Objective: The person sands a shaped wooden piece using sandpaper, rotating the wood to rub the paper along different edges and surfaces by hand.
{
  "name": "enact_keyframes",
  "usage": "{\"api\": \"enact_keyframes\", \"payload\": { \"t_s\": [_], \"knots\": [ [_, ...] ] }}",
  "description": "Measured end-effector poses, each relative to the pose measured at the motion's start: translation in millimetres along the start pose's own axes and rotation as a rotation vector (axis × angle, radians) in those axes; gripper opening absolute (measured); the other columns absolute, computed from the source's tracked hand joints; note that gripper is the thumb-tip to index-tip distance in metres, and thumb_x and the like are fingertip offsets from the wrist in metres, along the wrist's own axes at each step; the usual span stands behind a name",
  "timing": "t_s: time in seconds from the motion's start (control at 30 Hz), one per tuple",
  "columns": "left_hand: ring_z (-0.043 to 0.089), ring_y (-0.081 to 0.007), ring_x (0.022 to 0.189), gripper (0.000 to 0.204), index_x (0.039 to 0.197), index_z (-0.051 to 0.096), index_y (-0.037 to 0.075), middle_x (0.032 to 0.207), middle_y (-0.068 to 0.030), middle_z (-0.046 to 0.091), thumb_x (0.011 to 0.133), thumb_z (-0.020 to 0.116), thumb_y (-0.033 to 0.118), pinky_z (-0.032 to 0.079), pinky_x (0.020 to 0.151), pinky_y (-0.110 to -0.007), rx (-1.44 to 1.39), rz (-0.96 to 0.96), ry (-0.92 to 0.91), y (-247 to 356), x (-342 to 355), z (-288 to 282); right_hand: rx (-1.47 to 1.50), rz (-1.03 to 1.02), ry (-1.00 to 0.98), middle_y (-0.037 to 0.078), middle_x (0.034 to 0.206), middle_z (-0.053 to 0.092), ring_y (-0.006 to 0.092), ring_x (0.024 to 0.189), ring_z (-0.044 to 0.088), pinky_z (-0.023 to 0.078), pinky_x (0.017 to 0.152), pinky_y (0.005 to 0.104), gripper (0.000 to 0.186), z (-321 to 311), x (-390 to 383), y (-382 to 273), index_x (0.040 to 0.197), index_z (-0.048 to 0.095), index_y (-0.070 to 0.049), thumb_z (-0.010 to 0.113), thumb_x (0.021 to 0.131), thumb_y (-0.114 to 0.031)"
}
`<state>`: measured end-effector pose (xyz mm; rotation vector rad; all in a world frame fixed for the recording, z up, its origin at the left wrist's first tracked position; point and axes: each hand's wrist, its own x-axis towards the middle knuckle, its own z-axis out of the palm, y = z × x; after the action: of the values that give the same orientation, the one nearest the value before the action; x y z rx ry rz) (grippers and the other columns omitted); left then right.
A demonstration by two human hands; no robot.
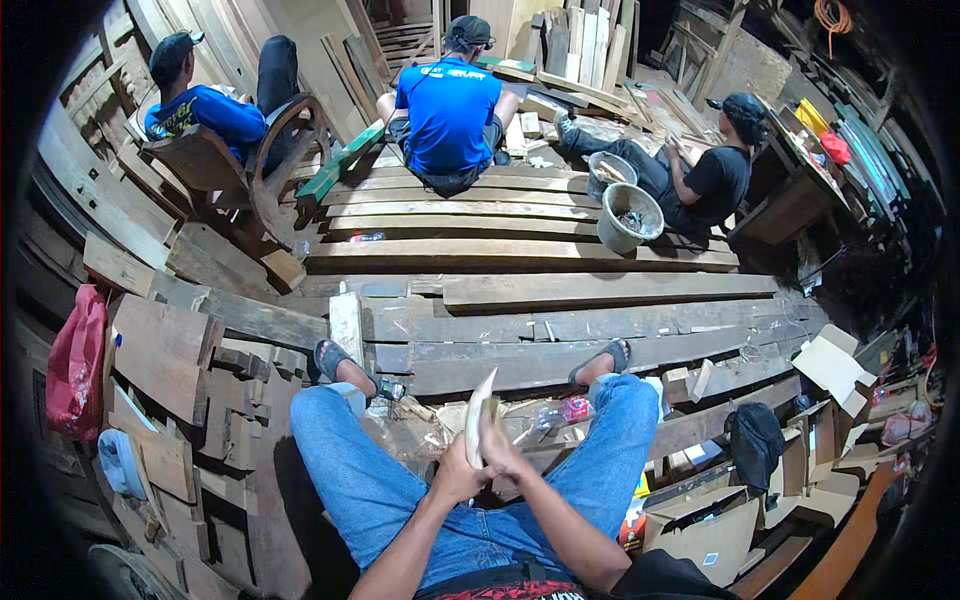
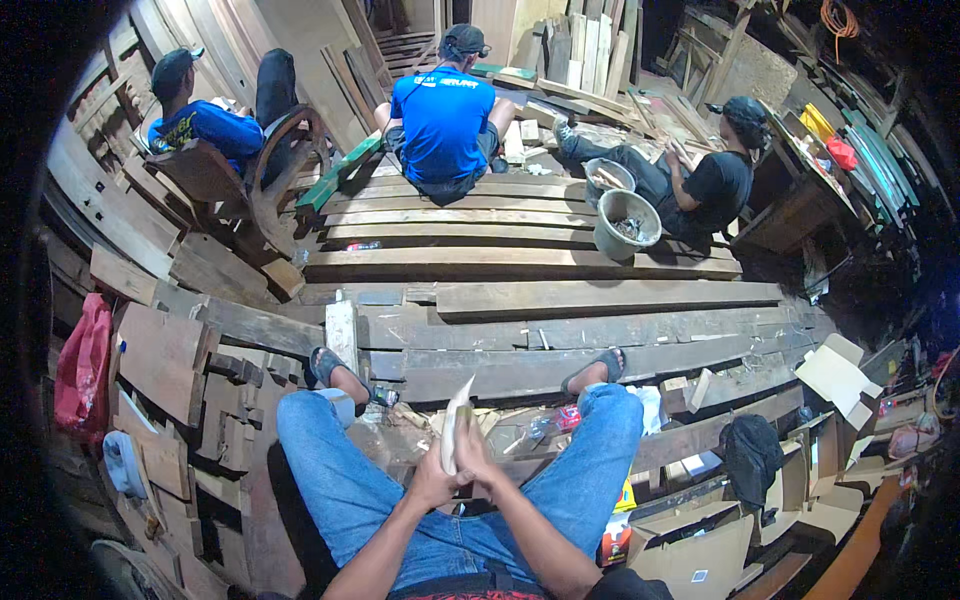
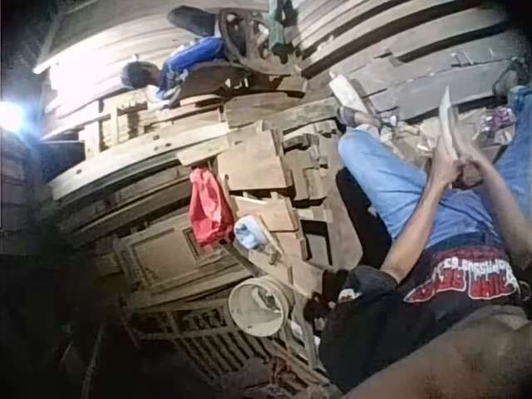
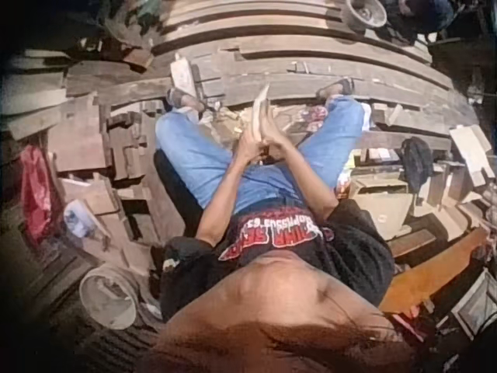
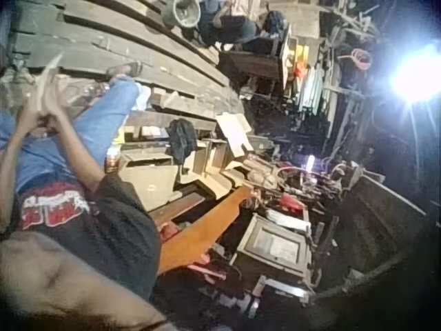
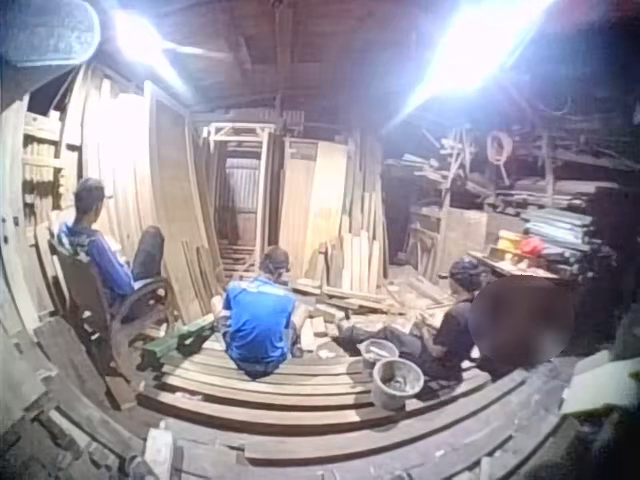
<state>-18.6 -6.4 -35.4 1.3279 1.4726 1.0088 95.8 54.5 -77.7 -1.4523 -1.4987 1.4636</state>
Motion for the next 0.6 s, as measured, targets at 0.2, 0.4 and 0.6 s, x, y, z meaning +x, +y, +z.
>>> {"api": "enact_keyframes", "payload": {
  "t_s": [0.2,0.4,0.6],
  "knots": [
    [0.062,-0.0247,0.080,0.083,0.103,0.053,-0.004,0.085,-0.0149,0.062,0.064,0.080,0.064,0.051,0.073,-0.038,-0.088,-0.097,-0.047,3,-1,-6,-0.111,-0.256,-0.015,0.029,0.146,0.034,0.0390,0.137,0.032,0.024,0.115,0.0393,0.074,4,-33,-20,0.144,0.027,0.006,0.023,0.101,-0.054],
    [0.062,-0.0235,0.093,0.080,0.117,0.051,-0.004,0.101,-0.0174,0.063,0.070,0.079,0.055,0.050,0.082,-0.039,-0.042,-0.127,-0.208,31,-3,-4,-0.062,0.040,0.060,0.030,0.141,0.040,0.0414,0.135,0.035,0.025,0.113,0.0417,0.071,-24,9,-8,0.141,0.034,0.005,0.020,0.102,-0.053],
    [0.064,-0.0232,0.086,0.058,0.108,0.055,-0.005,0.093,-0.0184,0.065,0.073,0.080,0.034,0.052,0.074,-0.039,0.038,-0.194,-0.160,23,1,-8,0.024,-0.006,-0.108,0.023,0.136,0.047,0.0287,0.133,0.040,0.031,0.109,0.0356,0.073,-3,-30,18,0.140,0.036,0.005,0.018,0.102,-0.055]
  ]
}}
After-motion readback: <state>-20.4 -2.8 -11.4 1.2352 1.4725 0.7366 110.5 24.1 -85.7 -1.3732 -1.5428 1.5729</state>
